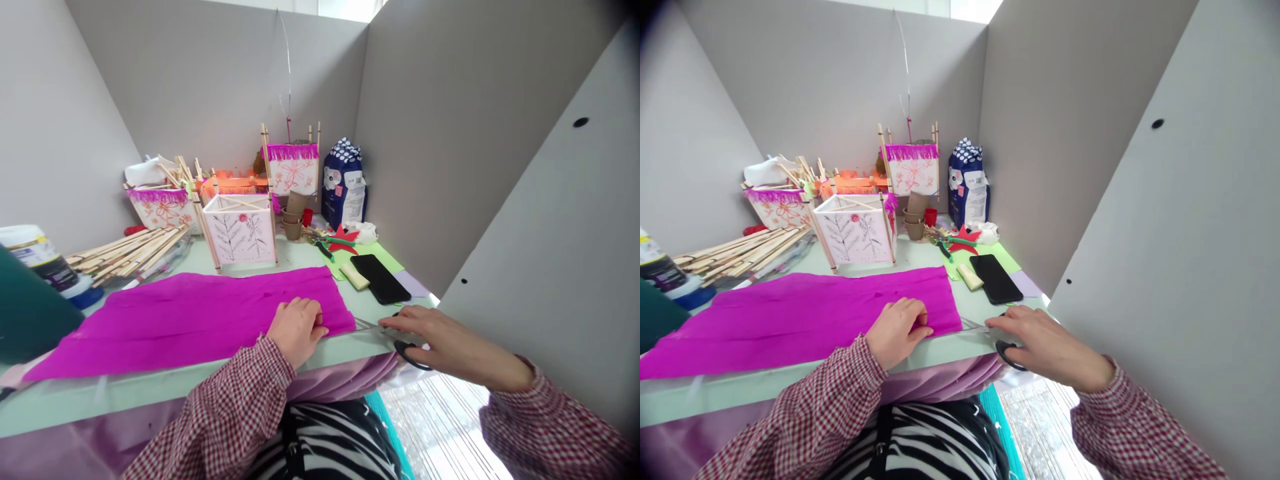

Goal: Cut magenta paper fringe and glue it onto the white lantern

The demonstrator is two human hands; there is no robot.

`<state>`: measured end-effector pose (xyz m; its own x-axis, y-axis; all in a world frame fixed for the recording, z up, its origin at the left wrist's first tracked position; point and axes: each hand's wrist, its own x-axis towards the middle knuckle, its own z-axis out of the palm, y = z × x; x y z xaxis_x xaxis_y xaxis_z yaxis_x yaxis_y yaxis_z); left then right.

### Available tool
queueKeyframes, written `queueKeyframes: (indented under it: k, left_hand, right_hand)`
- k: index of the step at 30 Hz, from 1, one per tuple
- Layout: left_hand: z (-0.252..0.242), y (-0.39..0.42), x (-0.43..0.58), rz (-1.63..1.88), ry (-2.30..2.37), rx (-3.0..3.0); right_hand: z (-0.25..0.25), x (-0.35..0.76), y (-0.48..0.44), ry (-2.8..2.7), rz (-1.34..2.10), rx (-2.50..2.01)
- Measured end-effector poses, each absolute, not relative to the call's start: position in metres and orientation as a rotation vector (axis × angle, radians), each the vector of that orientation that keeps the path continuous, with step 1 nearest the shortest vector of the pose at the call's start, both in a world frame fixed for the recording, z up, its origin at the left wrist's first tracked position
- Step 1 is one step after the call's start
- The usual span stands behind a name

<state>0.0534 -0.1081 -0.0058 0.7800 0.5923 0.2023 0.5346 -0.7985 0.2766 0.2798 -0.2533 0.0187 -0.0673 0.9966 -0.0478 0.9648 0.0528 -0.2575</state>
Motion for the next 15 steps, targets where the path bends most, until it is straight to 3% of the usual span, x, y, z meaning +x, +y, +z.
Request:
queueKeyframes:
  k: [8,15]
  left_hand:
    - [-0.009,-0.107,0.054,0.440,0.877,2.772]
    - [-0.013,-0.117,0.043,0.779,0.656,2.869]
  right_hand:
    - [0.020,0.279,-0.251,-2.234,0.353,-2.021]
    - [0.019,0.280,-0.248,-2.287,0.333,-1.992]
